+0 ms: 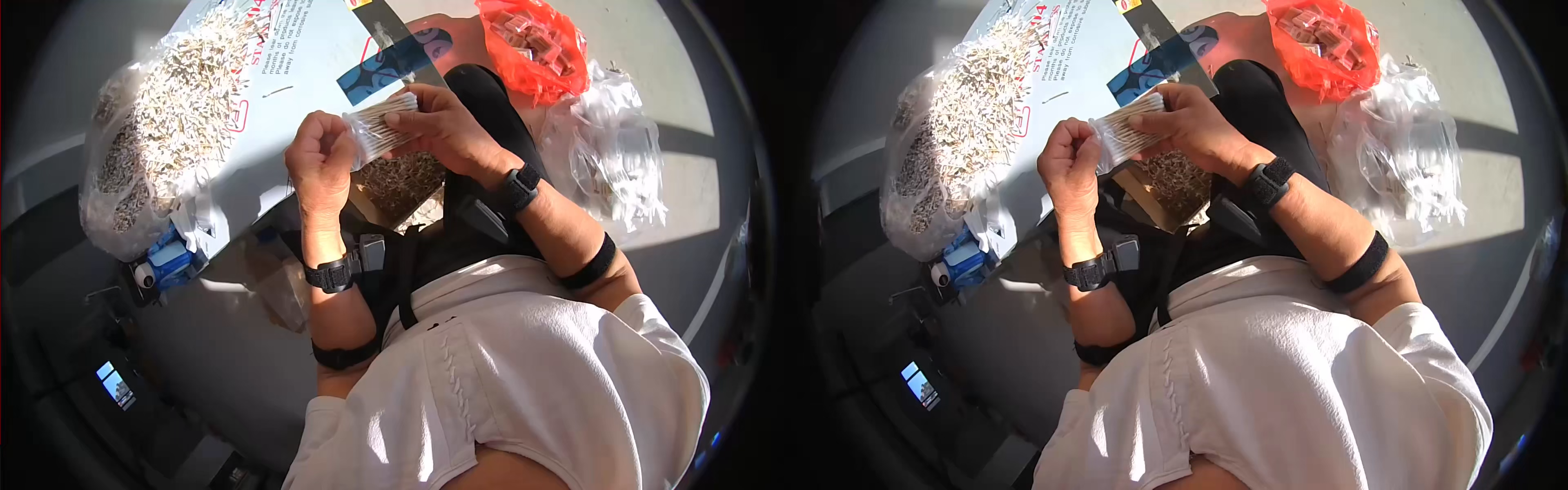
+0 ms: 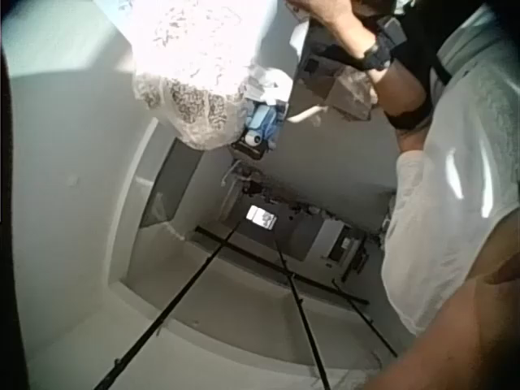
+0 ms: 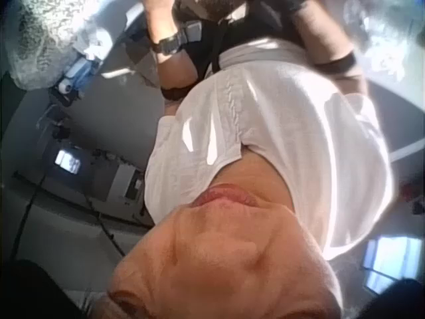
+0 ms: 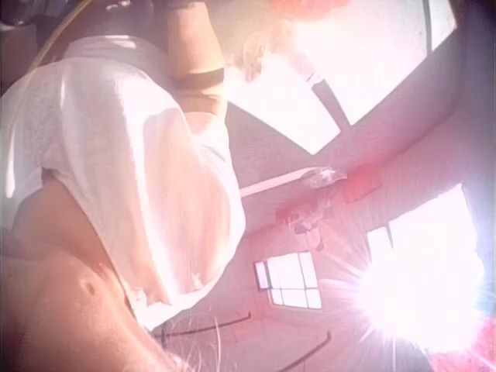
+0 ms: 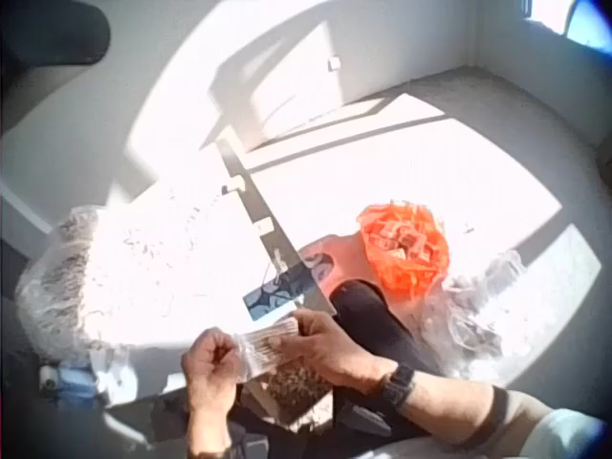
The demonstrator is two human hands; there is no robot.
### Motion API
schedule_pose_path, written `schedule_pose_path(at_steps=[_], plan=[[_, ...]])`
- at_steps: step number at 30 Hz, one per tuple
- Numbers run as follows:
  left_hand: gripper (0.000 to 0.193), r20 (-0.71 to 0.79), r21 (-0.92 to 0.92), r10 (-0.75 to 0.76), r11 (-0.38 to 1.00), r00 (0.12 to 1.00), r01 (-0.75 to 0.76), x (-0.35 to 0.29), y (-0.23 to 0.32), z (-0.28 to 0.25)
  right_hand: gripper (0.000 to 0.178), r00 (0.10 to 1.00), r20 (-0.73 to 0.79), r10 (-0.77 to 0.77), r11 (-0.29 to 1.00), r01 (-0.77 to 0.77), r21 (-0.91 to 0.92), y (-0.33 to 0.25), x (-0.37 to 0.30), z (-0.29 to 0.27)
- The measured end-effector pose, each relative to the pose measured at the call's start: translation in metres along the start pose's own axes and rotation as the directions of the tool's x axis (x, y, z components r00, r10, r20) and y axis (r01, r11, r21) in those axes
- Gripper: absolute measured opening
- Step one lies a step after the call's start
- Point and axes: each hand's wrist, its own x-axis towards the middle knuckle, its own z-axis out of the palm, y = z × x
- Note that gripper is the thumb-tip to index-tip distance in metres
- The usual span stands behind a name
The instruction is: Packaging cotton swabs into small plastic bags.
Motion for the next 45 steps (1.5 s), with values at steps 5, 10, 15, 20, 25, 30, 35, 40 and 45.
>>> schedule_pose_path(at_steps=[5,10,15,20,25,30,35,40,45], plan=[[0.003,-0.095,-0.173,0.183,0.965,0.979,-0.197,0.003,-0.010,-0.001,0.022,0.994,0.065,0.089,0.961,-0.103,0.257,0.002,0.000,-0.003],[0.005,-0.121,-0.245,0.165,0.951,0.979,-0.191,0.001,-0.009,-0.001,0.023,0.991,0.099,0.087,0.943,-0.114,0.312,0.005,0.001,-0.008],[0.010,-0.148,-0.264,0.122,0.951,0.981,-0.158,0.001,-0.007,-0.006,0.030,0.987,0.115,0.109,0.947,-0.139,0.291,0.008,0.002,-0.011],[0.010,-0.080,-0.112,0.203,0.971,0.976,-0.211,0.001,-0.004,-0.001,0.024,0.989,0.112,0.095,0.929,-0.129,0.348,0.010,0.002,-0.010],[0.009,-0.094,-0.010,0.288,0.957,0.953,-0.290,0.002,-0.011,0.000,0.024,0.990,0.101,0.103,0.929,-0.132,0.346,0.013,0.003,-0.012],[0.008,-0.170,-0.012,0.282,0.958,0.944,-0.288,0.004,-0.016,-0.002,0.025,0.989,0.079,0.125,0.931,-0.144,0.336,0.016,0.006,-0.016],[0.006,-0.292,-0.147,0.181,0.962,0.939,-0.231,0.004,-0.019,-0.013,0.024,0.987,0.061,0.147,0.923,-0.159,0.350,0.021,0.011,-0.023],[0.006,-0.441,-0.311,0.062,0.925,0.895,-0.218,0.010,-0.044,-0.037,0.024,0.984,0.039,0.176,0.923,-0.179,0.341,0.020,0.013,-0.027],[0.005,-0.508,-0.498,-0.229,0.865,0.830,-0.066,0.025,-0.085,-0.073,0.021,0.979,0.025,0.201,0.912,-0.196,0.361,0.024,0.019,-0.032]])
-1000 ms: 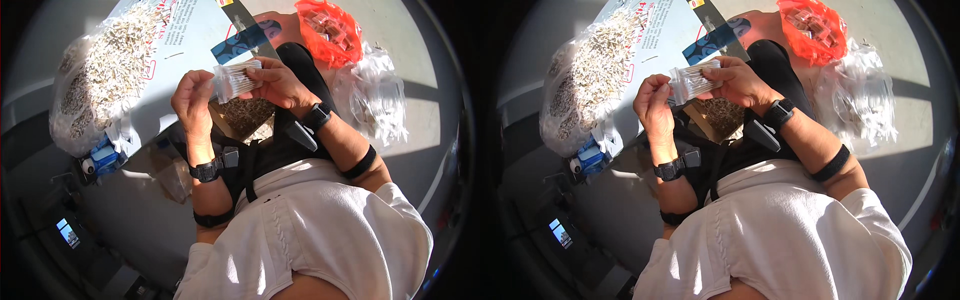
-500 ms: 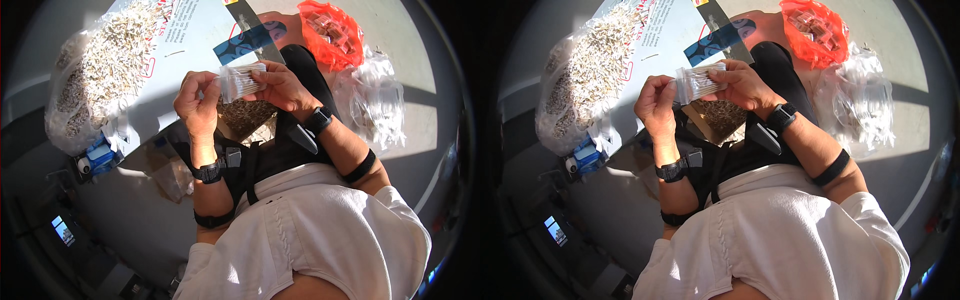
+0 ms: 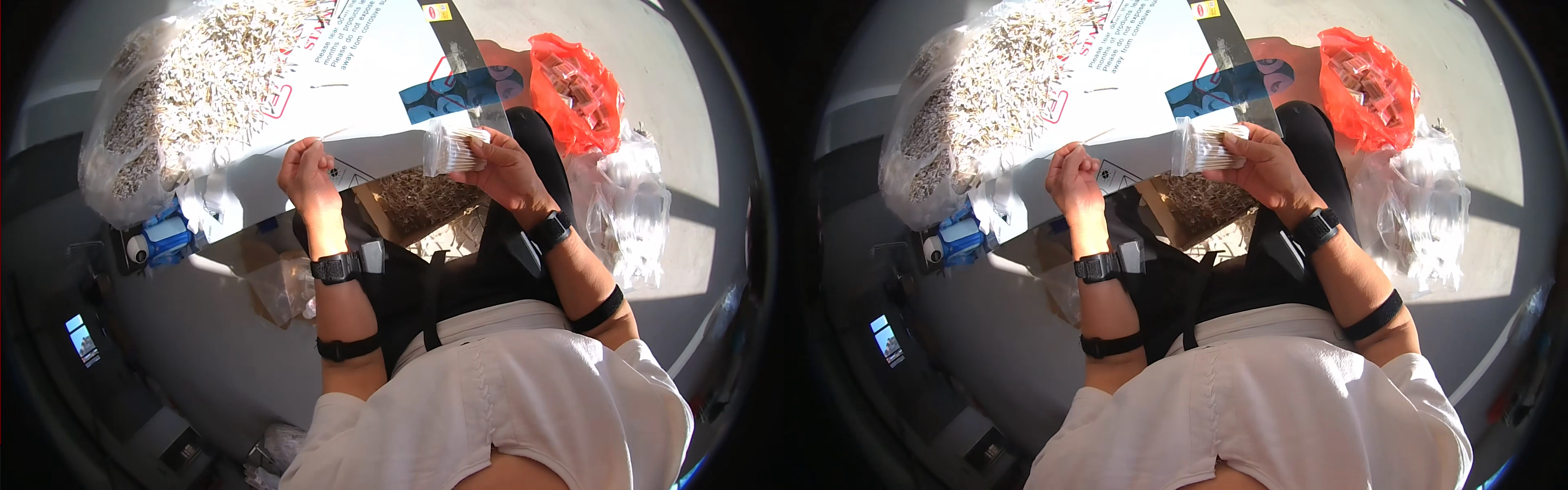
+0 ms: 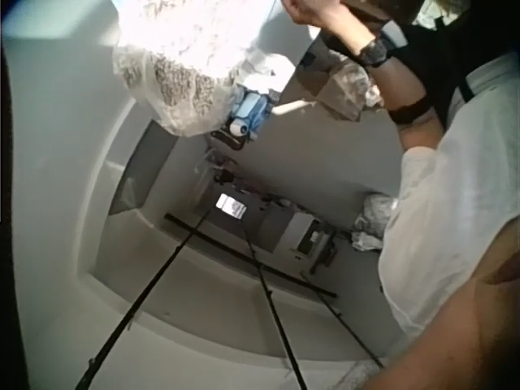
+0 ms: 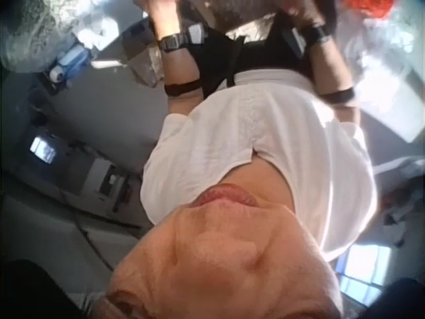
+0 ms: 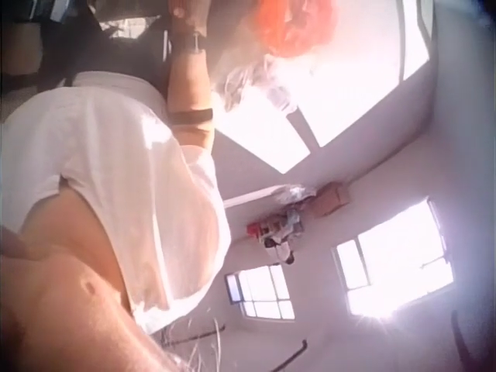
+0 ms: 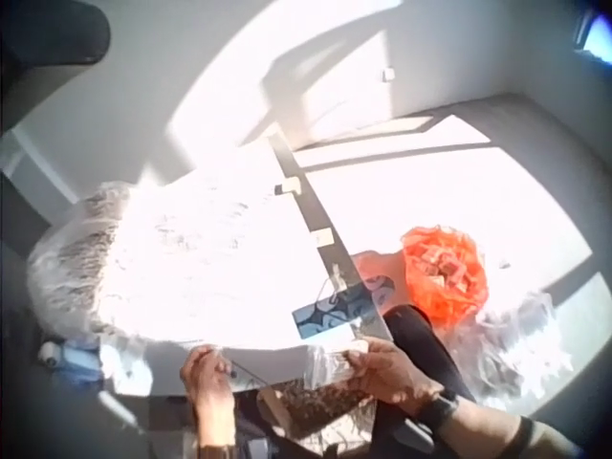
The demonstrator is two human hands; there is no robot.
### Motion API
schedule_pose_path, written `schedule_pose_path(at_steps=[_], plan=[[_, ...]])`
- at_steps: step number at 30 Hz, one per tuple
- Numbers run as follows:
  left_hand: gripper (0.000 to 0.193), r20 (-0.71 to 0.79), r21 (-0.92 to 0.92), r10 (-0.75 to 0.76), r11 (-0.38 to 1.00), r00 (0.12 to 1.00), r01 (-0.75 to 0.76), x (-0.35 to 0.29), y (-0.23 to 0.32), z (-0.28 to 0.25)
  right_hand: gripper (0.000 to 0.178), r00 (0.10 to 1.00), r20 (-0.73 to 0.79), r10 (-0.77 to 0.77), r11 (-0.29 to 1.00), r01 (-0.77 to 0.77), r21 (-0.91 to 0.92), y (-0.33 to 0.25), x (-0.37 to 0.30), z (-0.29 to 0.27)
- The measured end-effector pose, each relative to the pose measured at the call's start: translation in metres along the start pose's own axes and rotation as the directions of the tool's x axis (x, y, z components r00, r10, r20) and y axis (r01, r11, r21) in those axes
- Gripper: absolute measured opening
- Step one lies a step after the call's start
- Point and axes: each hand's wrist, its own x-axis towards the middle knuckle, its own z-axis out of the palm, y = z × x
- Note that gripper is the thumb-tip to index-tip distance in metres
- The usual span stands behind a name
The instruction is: Packaging cotton swabs into small plastic bags.
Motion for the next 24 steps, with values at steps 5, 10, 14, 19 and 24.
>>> schedule_pose_path(at_steps=[5,10,14,19,24], plan=[[0.005,-0.113,0.226,-0.021,0.973,0.993,0.047,0.038,-0.015,-0.011,0.023,0.998,-0.058,0.004,0.999,-0.006,-0.036,-0.001,0.003,-0.003],[0.010,0.159,0.608,0.198,0.752,0.967,-0.253,0.086,-0.028,-0.040,0.025,0.998,-0.061,0.003,0.998,-0.007,-0.057,0.000,0.006,-0.015],[0.011,0.203,0.649,0.251,0.689,0.947,-0.322,0.117,-0.035,-0.042,0.027,0.998,-0.067,0.002,0.999,-0.005,-0.045,-0.001,0.007,-0.016],[0.017,0.339,0.796,0.002,0.533,0.941,-0.288,0.138,-0.034,-0.027,0.030,0.997,-0.080,-0.011,0.999,0.007,-0.040,0.000,0.011,-0.017],[0.008,0.573,0.763,0.097,0.299,0.814,-0.573,0.089,-0.035,-0.002,0.031,0.998,-0.060,-0.009,1.000,0.008,-0.010,0.000,0.012,-0.019]])
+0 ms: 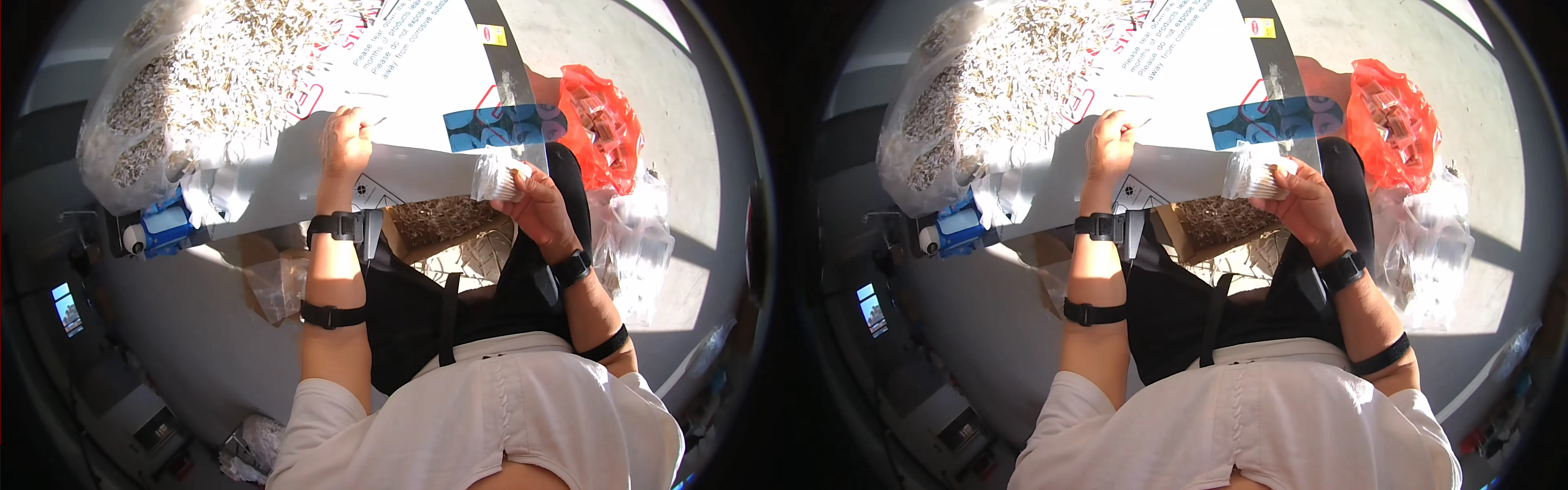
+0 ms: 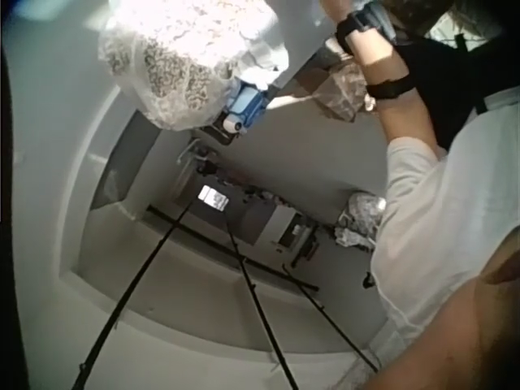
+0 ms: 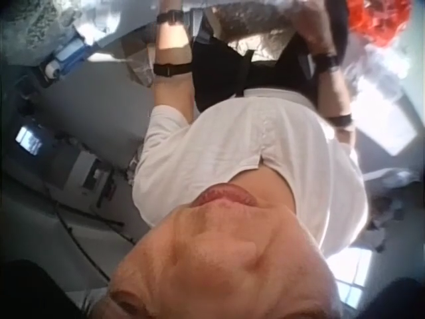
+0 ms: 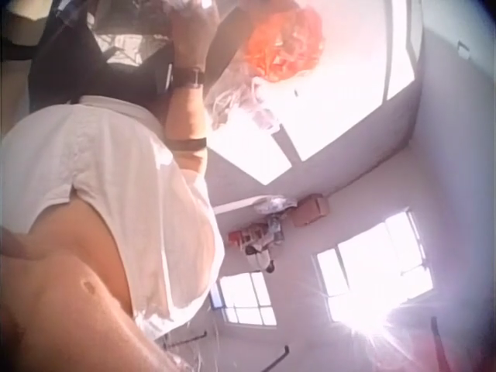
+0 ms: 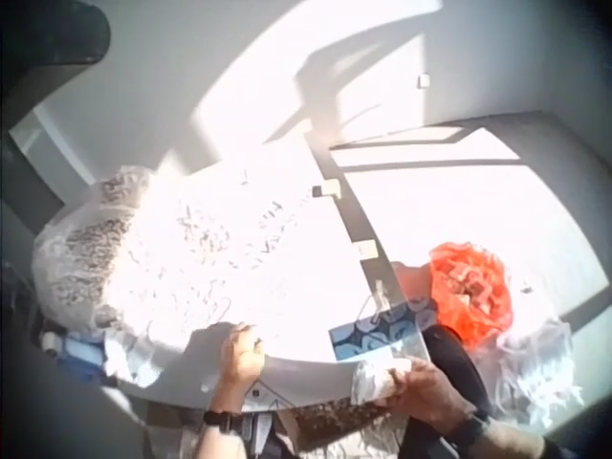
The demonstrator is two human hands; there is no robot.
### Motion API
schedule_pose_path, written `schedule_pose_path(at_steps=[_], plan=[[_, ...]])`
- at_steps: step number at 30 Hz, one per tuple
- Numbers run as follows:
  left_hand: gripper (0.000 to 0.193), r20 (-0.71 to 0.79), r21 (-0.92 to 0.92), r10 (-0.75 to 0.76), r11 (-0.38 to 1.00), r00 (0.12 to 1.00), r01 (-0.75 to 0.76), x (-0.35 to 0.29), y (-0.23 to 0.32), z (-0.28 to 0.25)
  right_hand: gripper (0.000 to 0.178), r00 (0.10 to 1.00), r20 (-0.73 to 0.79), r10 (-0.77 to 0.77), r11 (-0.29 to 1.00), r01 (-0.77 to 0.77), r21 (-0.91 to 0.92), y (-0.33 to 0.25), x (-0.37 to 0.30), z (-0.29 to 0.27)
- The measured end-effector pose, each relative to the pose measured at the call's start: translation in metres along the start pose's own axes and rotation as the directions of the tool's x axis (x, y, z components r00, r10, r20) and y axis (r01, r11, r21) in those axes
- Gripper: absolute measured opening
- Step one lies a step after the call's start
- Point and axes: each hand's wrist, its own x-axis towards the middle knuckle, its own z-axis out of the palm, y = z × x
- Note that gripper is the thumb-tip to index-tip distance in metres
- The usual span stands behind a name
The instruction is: Packaging cotton swabs into small plastic bags.
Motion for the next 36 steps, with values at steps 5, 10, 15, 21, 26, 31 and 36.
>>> schedule_pose_path(at_steps=[5,10,15,21,26,31,36], plan=[[0.004,0.189,-0.026,0.056,0.998,0.980,-0.052,-0.062,0.061,0.001,0.031,1.000,-0.004,-0.012,1.000,0.012,0.008,-0.002,0.001,-0.003],[0.010,0.370,-0.092,0.012,0.995,0.929,0.024,-0.058,0.069,-0.010,0.031,1.000,-0.012,-0.019,1.000,0.019,0.005,-0.004,-0.001,-0.005],[0.016,-0.116,-0.146,-0.114,0.985,0.987,0.097,0.011,-0.003,-0.010,0.031,1.000,-0.014,-0.018,1.000,0.018,0.006,-0.002,0.000,0.000],[0.022,-0.104,0.040,0.037,0.999,0.994,-0.033,0.048,0.002,-0.002,0.029,1.000,-0.011,-0.019,1.000,0.019,0.014,-0.002,-0.002,-0.005],[0.010,-0.051,0.247,0.265,0.938,0.963,-0.244,0.048,0.005,0.006,0.029,1.000,-0.002,-0.021,1.000,0.021,0.010,-0.001,0.000,-0.003],[0.006,0.211,-0.855,-0.461,0.341,0.862,0.391,0.037,0.009,-0.001,0.031,1.000,-0.002,-0.018,1.000,0.018,0.021,-0.002,-0.001,-0.003],[0.008,0.300,-0.944,-0.534,-0.045,0.791,0.327,0.023,0.036,-0.008,0.034,1.000,0.020,-0.023,0.999,0.022,0.034,-0.003,-0.001,-0.005]])
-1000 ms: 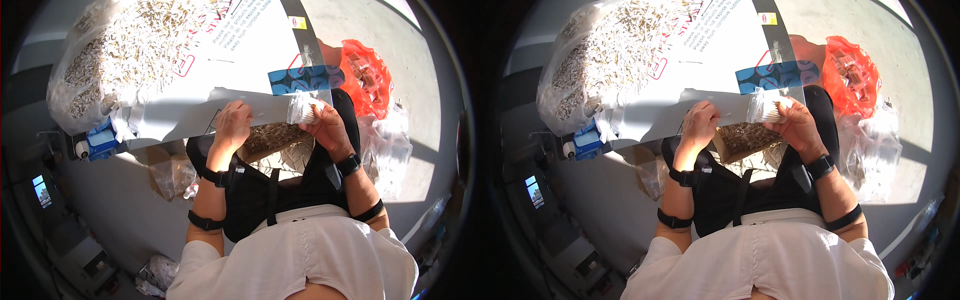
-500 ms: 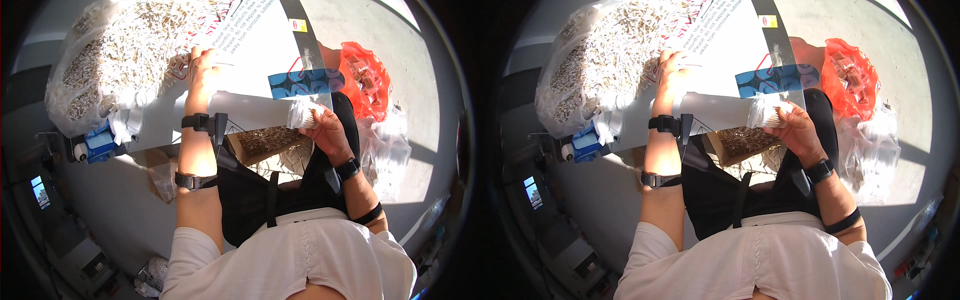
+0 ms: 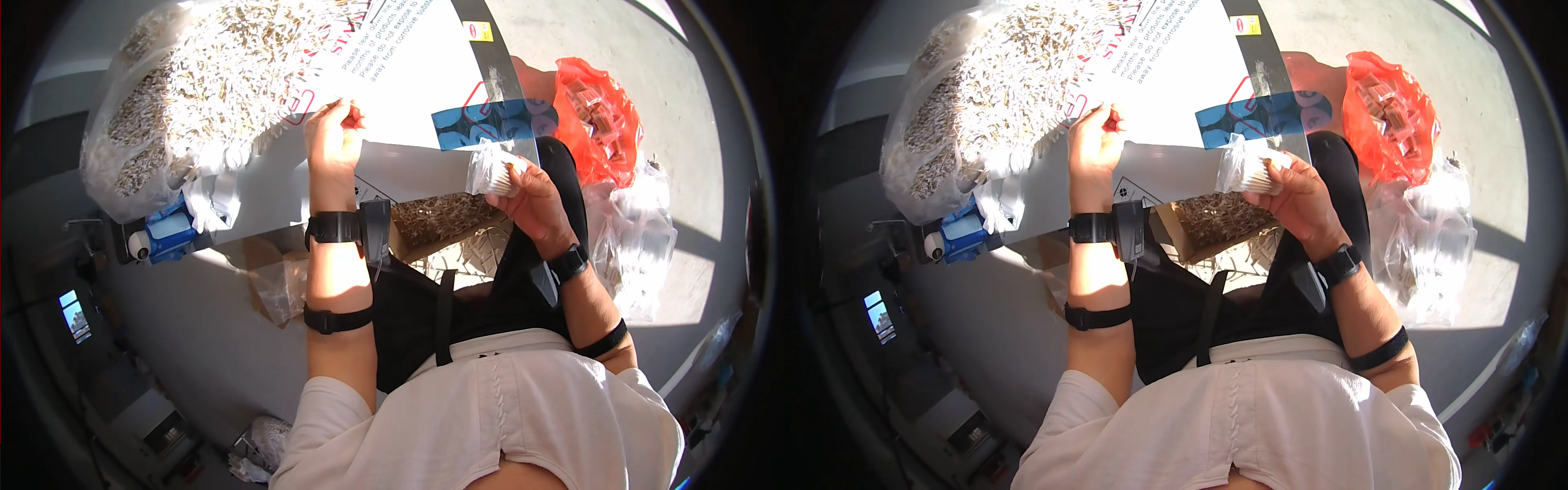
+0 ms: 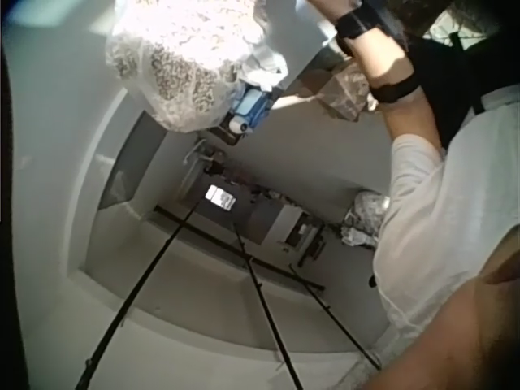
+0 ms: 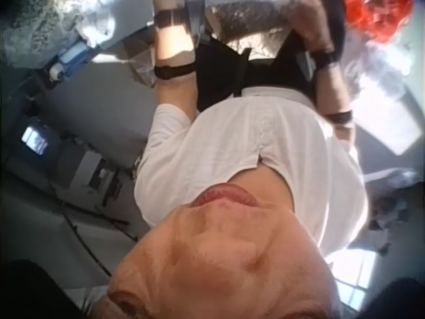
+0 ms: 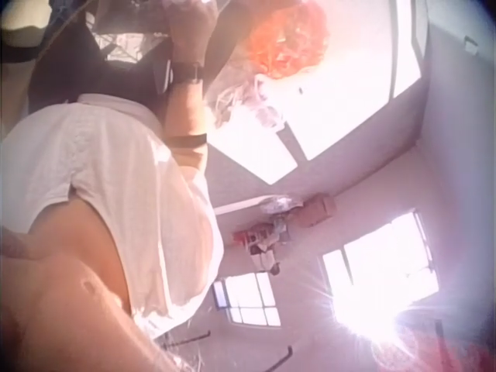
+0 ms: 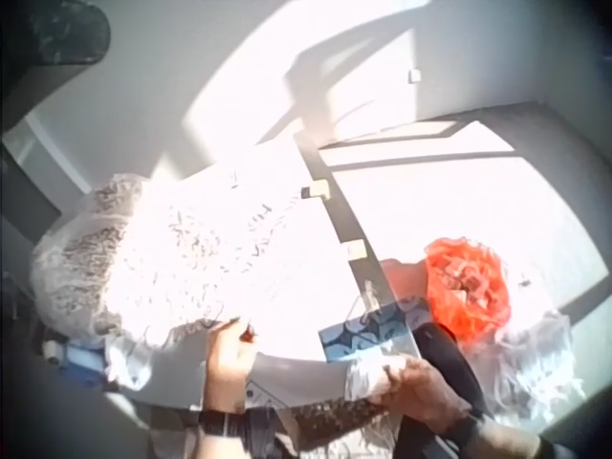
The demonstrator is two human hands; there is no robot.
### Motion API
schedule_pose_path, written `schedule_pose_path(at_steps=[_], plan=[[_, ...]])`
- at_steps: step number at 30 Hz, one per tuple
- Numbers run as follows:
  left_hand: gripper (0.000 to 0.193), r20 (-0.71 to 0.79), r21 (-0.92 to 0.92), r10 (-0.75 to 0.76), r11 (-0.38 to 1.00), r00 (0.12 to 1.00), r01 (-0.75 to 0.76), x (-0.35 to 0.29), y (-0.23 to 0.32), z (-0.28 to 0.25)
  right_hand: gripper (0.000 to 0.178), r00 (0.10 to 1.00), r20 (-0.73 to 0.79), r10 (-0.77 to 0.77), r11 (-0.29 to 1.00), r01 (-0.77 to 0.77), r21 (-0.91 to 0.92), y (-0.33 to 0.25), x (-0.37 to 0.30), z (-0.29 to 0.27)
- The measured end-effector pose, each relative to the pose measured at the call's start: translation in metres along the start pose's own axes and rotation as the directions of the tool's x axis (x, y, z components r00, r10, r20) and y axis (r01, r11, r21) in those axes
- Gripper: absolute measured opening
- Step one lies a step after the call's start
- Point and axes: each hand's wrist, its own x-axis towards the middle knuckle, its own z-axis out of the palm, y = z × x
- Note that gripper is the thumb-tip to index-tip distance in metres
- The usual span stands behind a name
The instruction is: Packaging cotton swabs into small plastic bags.
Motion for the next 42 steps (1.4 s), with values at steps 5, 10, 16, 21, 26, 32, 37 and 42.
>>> schedule_pose_path(at_steps=[5,10,16,21,26,32,37,42], plan=[[0.007,0.009,-0.242,-0.056,0.969,0.998,0.056,-0.018,0.000,-0.002,0.035,1.000,0.023,-0.001,1.000,0.001,0.000,0.000,-0.002,0.004],[0.013,0.046,-0.271,-0.068,0.959,0.997,0.078,-0.035,0.003,0.002,0.034,0.999,0.032,-0.003,1.000,0.004,-0.015,0.000,-0.005,0.008],[0.012,0.069,-0.220,0.042,0.975,0.997,-0.026,-0.053,0.004,0.006,0.033,0.999,0.045,0.000,1.000,0.000,-0.013,-0.001,-0.010,0.012],[0.010,0.137,0.146,0.029,0.988,0.990,-0.049,-0.059,0.008,0.003,0.032,0.999,0.031,0.007,1.000,-0.006,-0.030,-0.001,-0.012,0.013],[0.006,0.410,0.643,-0.197,0.755,0.891,-0.129,-0.077,-0.008,-0.007,0.032,1.000,0.023,0.003,0.999,-0.002,-0.040,-0.001,-0.010,0.013],[0.006,0.327,0.813,-0.062,0.527,0.943,-0.247,-0.065,-0.021,-0.027,0.031,1.000,-0.015,-0.007,0.999,0.006,-0.042,-0.001,-0.010,0.004],[0.014,0.131,0.815,0.689,0.334,0.713,-0.473,0.034,0.021,-0.117,0.030,0.999,0.023,0.037,0.998,-0.036,-0.046,0.007,0.001,0.011],[0.027,-0.167,0.984,0.576,0.050,0.800,0.169,0.057,0.028,-0.073,0.029,1.000,-0.015,0.001,0.999,-0.002,-0.043,0.002,-0.006,0.002]])
